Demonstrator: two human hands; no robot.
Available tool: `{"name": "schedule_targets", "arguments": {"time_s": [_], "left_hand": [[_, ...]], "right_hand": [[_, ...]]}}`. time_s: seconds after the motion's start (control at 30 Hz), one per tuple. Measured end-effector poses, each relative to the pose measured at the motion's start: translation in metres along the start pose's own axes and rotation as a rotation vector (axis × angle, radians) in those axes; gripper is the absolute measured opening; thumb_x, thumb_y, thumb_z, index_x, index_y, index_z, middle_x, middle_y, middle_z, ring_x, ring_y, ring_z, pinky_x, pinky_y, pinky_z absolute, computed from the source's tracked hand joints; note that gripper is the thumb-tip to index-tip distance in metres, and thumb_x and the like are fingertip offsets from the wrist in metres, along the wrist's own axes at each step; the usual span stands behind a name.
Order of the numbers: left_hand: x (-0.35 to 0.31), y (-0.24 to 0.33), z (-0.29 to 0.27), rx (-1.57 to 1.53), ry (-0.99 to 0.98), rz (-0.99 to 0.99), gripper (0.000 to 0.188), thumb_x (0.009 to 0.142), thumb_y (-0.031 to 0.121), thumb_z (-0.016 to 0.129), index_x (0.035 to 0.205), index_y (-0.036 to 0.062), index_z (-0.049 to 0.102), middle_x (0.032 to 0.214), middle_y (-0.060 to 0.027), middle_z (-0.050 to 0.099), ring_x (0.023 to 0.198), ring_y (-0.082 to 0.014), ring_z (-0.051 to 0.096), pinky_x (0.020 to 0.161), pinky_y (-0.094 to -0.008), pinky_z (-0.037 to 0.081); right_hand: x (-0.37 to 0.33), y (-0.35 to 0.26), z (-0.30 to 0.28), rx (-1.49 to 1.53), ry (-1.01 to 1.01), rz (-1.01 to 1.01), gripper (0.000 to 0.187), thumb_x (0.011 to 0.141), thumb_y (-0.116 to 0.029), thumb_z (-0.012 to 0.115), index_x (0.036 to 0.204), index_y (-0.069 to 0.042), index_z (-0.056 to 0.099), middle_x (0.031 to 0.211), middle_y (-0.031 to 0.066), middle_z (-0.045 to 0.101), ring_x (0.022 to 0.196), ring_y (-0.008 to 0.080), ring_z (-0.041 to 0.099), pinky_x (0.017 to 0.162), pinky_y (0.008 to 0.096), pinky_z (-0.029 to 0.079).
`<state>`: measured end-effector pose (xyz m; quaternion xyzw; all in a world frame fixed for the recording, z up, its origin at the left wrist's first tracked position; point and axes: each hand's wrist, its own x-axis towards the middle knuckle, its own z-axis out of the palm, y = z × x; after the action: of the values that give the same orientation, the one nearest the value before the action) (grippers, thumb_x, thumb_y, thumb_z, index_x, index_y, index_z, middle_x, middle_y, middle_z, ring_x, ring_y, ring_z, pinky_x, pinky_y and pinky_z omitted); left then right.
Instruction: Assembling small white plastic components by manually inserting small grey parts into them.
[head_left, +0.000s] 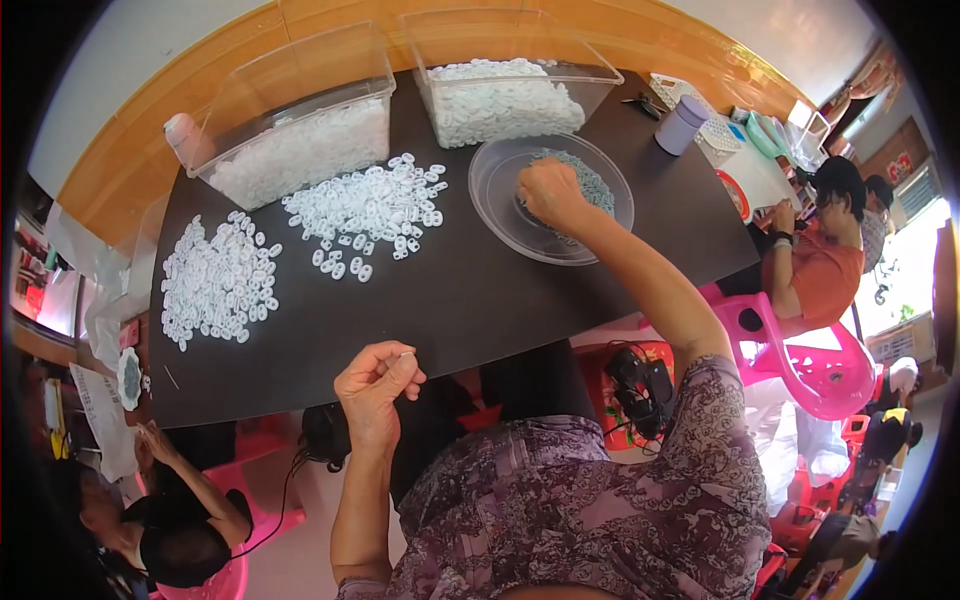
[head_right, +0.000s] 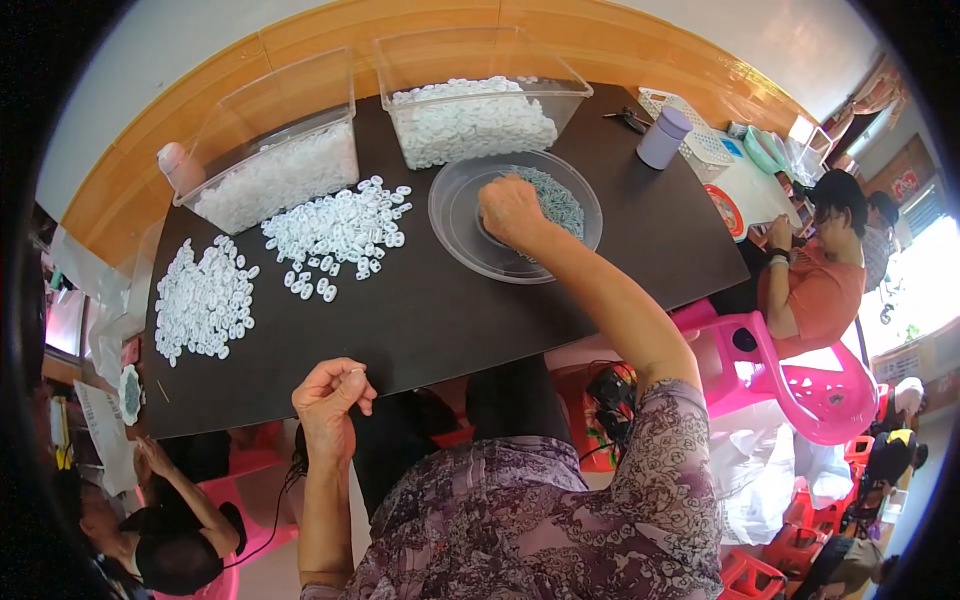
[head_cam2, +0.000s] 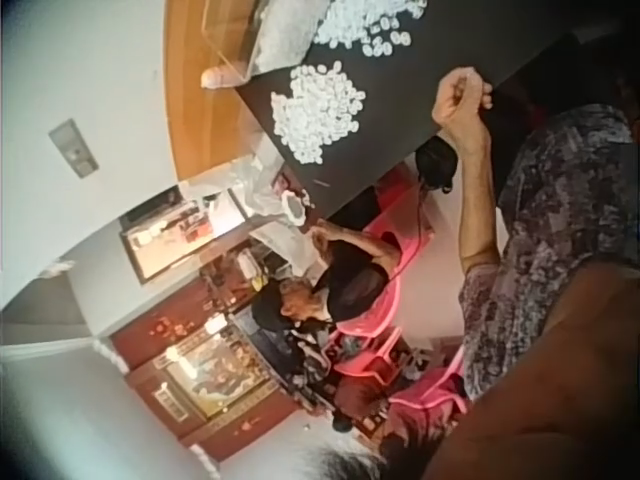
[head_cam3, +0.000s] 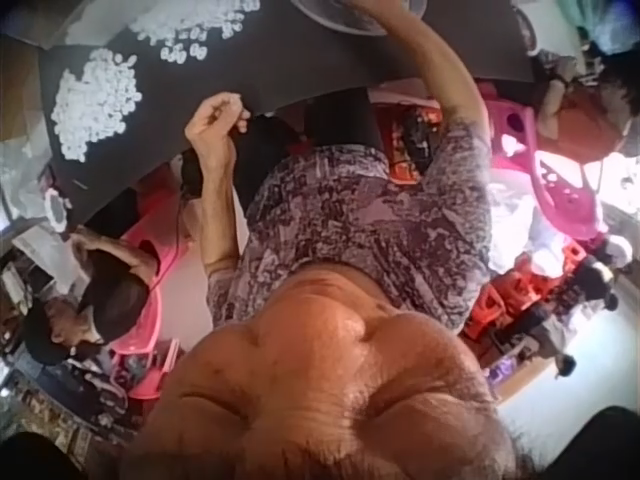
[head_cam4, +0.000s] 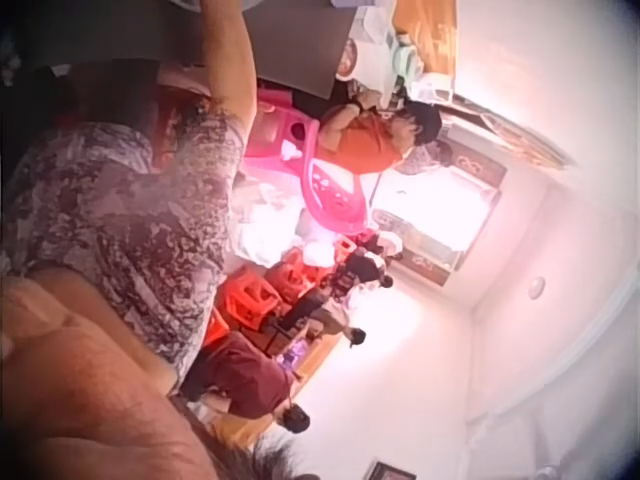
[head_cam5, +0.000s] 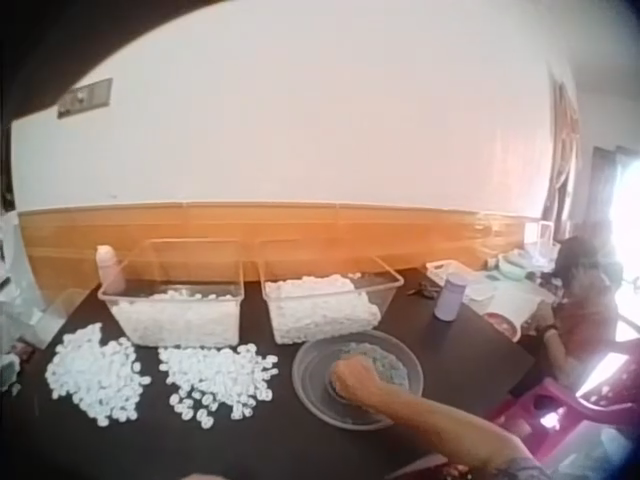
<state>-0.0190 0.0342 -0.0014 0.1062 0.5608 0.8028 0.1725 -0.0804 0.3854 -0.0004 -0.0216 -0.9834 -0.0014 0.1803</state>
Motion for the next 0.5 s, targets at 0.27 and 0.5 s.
{"name": "schedule_targets", "arguments": {"time_s": [0.27,0.5], "left_hand": [[-0.006,-0.001,0.0,-0.04,0.023,-0.013,0.014,0.081,0.005,0.067,0.09,-0.0051,0.063,0.069,-0.0104,0.063,0.053,-0.0129,0.056,0.049,-0.0231,0.044],[-0.007,0.006,-0.001,-0.12,0.076,-0.025,0.016,0.081,0.004,0.066,0.094,-0.005,0.063,0.079,-0.0116,0.063,0.062,-0.0142,0.055,0.06,-0.0254,0.046]], "right_hand": [[0.006,-0.002,-0.001,-0.065,0.002,-0.138,0.013,0.07,-0.009,0.055,0.063,0.0,0.059,0.074,0.0213,0.061,0.074,0.0388,0.059,0.068,0.0471,0.047],[-0.004,-0.006,-0.013,0.068,0.126,-0.138,0.009,0.076,-0.008,0.053,0.072,0.0,0.051,0.073,0.0215,0.057,0.073,0.0403,0.055,0.064,0.049,0.043]]}}
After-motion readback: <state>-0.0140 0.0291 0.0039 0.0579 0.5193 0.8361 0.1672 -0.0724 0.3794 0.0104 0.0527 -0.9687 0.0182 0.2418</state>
